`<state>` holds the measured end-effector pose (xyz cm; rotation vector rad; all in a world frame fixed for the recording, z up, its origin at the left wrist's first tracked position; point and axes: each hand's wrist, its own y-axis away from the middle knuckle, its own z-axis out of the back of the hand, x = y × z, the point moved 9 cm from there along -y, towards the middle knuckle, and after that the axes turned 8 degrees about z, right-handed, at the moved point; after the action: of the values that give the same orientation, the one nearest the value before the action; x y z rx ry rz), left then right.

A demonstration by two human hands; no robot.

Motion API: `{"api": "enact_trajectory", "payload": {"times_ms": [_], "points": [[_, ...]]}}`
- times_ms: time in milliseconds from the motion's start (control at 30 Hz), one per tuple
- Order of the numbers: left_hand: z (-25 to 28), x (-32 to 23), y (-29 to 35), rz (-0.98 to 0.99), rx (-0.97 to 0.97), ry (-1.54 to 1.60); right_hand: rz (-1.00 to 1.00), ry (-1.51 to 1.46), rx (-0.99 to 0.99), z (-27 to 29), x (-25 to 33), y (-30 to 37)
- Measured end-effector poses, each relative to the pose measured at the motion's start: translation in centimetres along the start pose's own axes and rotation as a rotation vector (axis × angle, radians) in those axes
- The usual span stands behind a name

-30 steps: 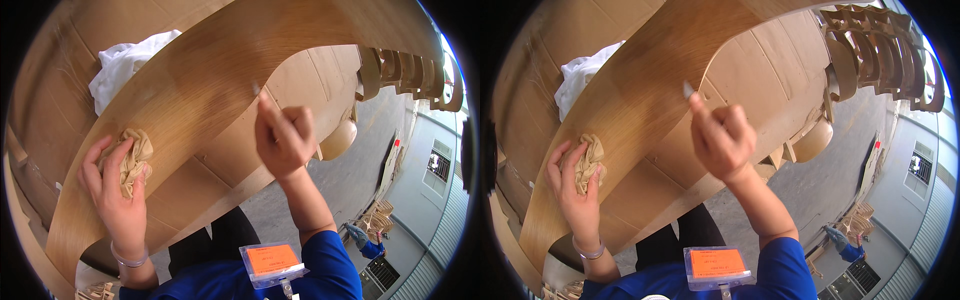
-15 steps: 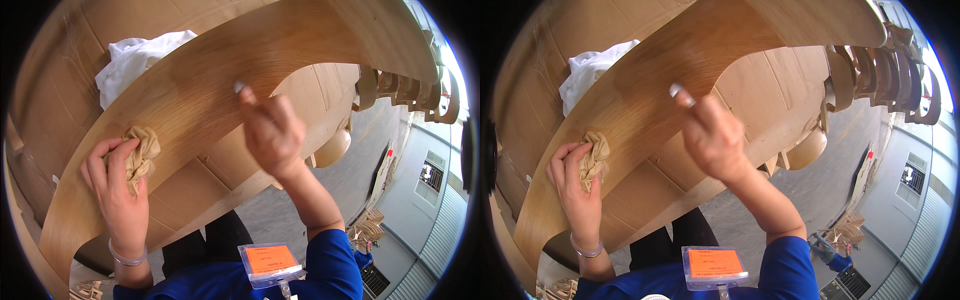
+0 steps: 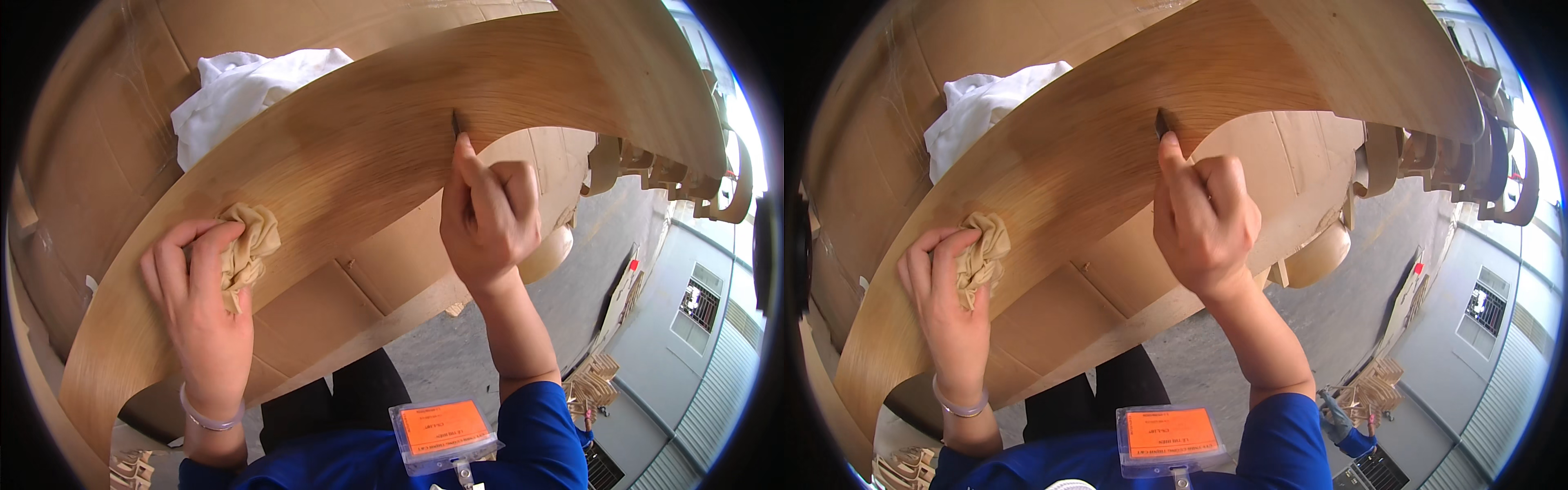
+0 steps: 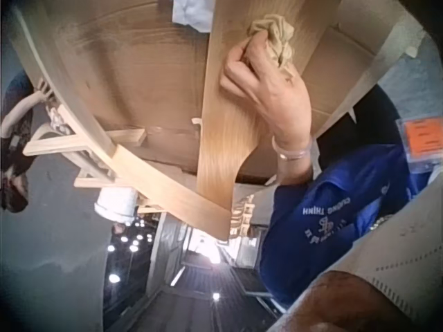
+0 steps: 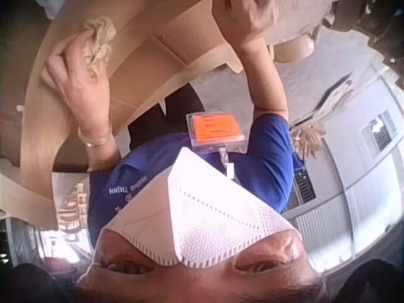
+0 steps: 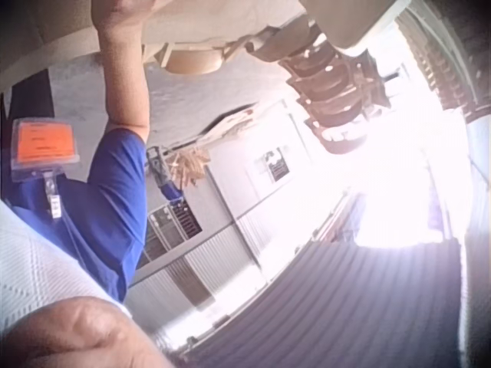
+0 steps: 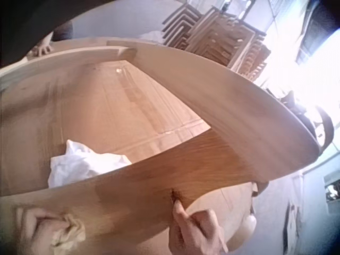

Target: The person scrapes a curved wooden furniture part with a small metal blade and wipes the surface with a cloth. The person repeatedly scrapes small areas and wipes them, working along the curved edge of the piece.

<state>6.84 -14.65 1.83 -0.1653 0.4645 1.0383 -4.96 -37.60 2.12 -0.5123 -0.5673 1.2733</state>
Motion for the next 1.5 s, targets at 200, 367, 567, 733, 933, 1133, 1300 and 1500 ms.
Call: {"api": "enact_trajectory", "payload": {"times_ms": [200, 367, 567, 733, 933, 1133, 1300, 1500], "points": [[-0.2, -0.2, -0.2, 0.003, -0.017, 0.008, 0.29, -0.298, 0.143, -1.3, 3.5, -0.3], [-0.1, 0.1, -0.3, 0.003, -0.013, 0.01, 0.229, 0.009, 0.009, -0.4, 2.4, -2.2], [0.0, -0.2, -0.5, -0.027, -0.045, 0.001, 0.172, -0.276, 0.057, -1.5, 3.0, -1.8], [-0.3, -0.9, -0.4, -0.026, -0.039, 0.014, 0.137, -0.033, 0.044, -1.3, 1.4, -2.3], [-0.3, -0.8, -0.7, -0.029, -0.043, 0.013, 0.188, -0.236, -0.01, -0.2, 2.7, -3.6], [0.0, -1.3, -0.7, -0.033, -0.034, 0.021, 0.205, -0.103, 0.112, -1.4, 1.0, -3.5], [0.1, -0.6, -0.7, -0.036, -0.038, 0.017, 0.116, 0.06, -0.055, -0.2, 0.9, -4.1], [0.1, 0.1, -0.9, -0.07, -0.084, 0.13, -0.144, -0.492, 0.21, -3.5, 2.0, -2.8]]}}
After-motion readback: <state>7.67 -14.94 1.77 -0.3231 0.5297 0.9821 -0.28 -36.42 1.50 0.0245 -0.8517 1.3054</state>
